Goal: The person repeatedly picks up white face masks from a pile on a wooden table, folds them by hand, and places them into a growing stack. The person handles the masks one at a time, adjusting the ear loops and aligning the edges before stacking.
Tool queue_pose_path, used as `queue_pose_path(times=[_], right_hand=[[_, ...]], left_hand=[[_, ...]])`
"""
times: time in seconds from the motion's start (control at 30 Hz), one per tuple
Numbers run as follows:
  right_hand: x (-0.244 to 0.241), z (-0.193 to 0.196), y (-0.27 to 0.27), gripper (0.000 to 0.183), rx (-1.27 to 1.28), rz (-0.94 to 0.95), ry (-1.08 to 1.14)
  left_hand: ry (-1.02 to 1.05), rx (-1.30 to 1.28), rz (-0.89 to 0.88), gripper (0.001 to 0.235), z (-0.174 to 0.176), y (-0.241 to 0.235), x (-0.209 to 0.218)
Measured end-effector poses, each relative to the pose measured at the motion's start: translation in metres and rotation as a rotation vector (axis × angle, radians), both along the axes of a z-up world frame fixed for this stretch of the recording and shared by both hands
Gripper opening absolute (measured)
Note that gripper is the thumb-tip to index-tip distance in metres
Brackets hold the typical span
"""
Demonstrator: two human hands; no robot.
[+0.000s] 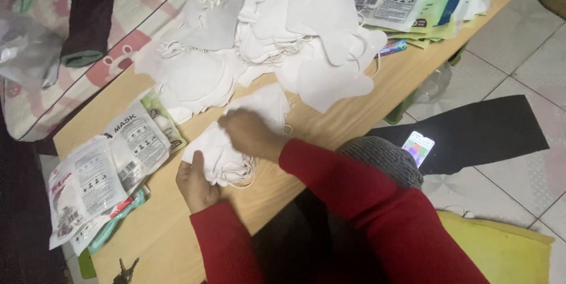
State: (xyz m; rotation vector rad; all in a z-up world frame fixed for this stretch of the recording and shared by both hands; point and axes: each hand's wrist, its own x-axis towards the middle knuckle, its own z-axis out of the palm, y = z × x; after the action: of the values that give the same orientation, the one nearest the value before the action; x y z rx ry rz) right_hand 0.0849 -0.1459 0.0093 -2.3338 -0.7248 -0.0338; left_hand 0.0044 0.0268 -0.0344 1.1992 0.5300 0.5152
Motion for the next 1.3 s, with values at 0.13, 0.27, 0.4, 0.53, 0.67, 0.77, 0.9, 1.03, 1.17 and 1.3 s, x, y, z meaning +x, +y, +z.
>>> queue_pose_path(times=[0.13, 0.27, 0.4, 0.53, 0.67, 0.77, 0.9, 1.03, 1.17, 1.3], right_hand=[[0.02, 0.006, -0.033, 0.027, -0.247, -0.205, -0.099], [0.021, 0.01, -0.046, 0.049, -0.279, -0.313, 0.022], [0.023, 0.001, -0.052, 0.044, -0.157, -0.36, 0.015], [0.022, 0.014, -0.058, 0.022, -0.175, -0.369, 0.088], [0.025, 0.009, -0.059, 0.018, -0.163, -0.359, 0.058], [0.029, 0.008, -0.062, 0.024, -0.178, -0.352, 0.087], [0.028, 0.015, -0.062, 0.02, -0.173, -0.346, 0.142], [0.023, 0.019, -0.058, 0.02, -0.111, -0.386, 0.036], [0.019, 0.03, -0.056, 0.015, 0.102, -0.359, -0.099], [0.014, 0.063, -0.061, 0.009, 0.408, -0.315, 0.153]], left_hand=[[0.028, 0.01, 0.092, 0.023, 0.003, 0.001, -0.002], [0.102, 0.17, 0.148, 0.017, -0.016, 0.021, 0.002], [0.182, 0.394, 0.088, 0.013, 0.04, -0.018, -0.013], [0.234, 0.722, 0.148, 0.033, 0.046, -0.026, -0.012], [-0.002, 0.955, 0.096, 0.03, 0.044, -0.028, -0.015], [0.019, 0.919, 0.111, 0.026, 0.036, -0.023, -0.015], [-0.023, 0.803, 0.099, 0.015, 0.049, -0.038, -0.018], [0.06, 0.503, 0.048, 0.012, 0.046, -0.032, -0.014], [0.15, 0.456, -0.014, 0.007, 0.029, -0.017, -0.009], [0.231, 0.581, -0.037, 0.067, 0.056, -0.043, -0.016]])
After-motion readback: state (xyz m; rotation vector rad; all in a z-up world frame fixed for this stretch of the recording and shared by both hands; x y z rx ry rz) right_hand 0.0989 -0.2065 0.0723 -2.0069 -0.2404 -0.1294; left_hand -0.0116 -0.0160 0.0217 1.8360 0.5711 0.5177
